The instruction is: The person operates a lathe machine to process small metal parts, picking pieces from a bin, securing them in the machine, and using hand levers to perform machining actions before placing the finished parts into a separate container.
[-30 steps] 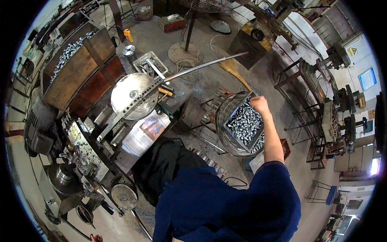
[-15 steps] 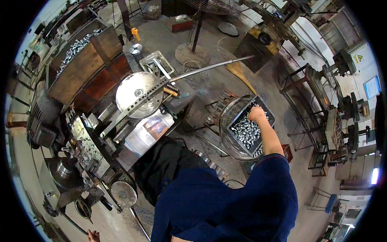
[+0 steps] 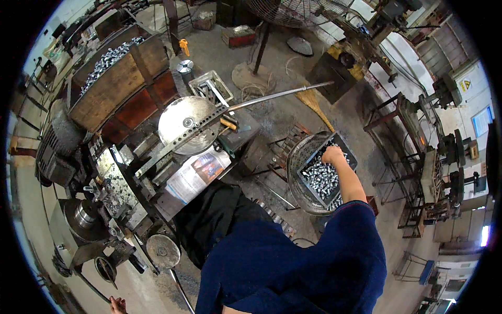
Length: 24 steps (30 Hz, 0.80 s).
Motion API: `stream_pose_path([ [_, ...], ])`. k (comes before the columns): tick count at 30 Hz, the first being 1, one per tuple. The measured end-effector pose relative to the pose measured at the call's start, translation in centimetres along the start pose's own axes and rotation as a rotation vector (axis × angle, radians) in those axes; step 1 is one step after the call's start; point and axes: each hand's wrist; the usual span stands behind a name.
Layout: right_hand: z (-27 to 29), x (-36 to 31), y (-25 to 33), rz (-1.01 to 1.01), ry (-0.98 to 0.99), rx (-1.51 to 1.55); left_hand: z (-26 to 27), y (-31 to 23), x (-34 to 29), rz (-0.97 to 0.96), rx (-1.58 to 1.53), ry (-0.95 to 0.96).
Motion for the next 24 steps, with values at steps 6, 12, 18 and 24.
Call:
stream_pose_path([
  [6, -1.3, 1.0, -1.9, 0.011, -0.101, 0.014, -1.7, -1.9, -1.7, -0.005, 0.046, -0.009],
  [12, -0.5, 0.2, -1.7, -0.043, -0.028, 0.082, 2.7, 7.2, 9.1, -0.142, -0.313, 0.281],
  [18, -1.4, 1.7, -2.7, 0.030, 0.010, 0.049, 3.6, 7.3, 10.3, -0.103, -0.241, 0.120],
  [24, -2.4, 1.1, -5.2, -0.026, -0.123, 0.189, 3.2, 7.2, 10.2, -0.107, -0.246, 0.075],
])
Point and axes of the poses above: each hand's wrist, its own x-axis towards the middle knuckle, its own z-axis out of the back of the hand, y = z × x, and after that the axes turned 5 degrees about z, right-handed
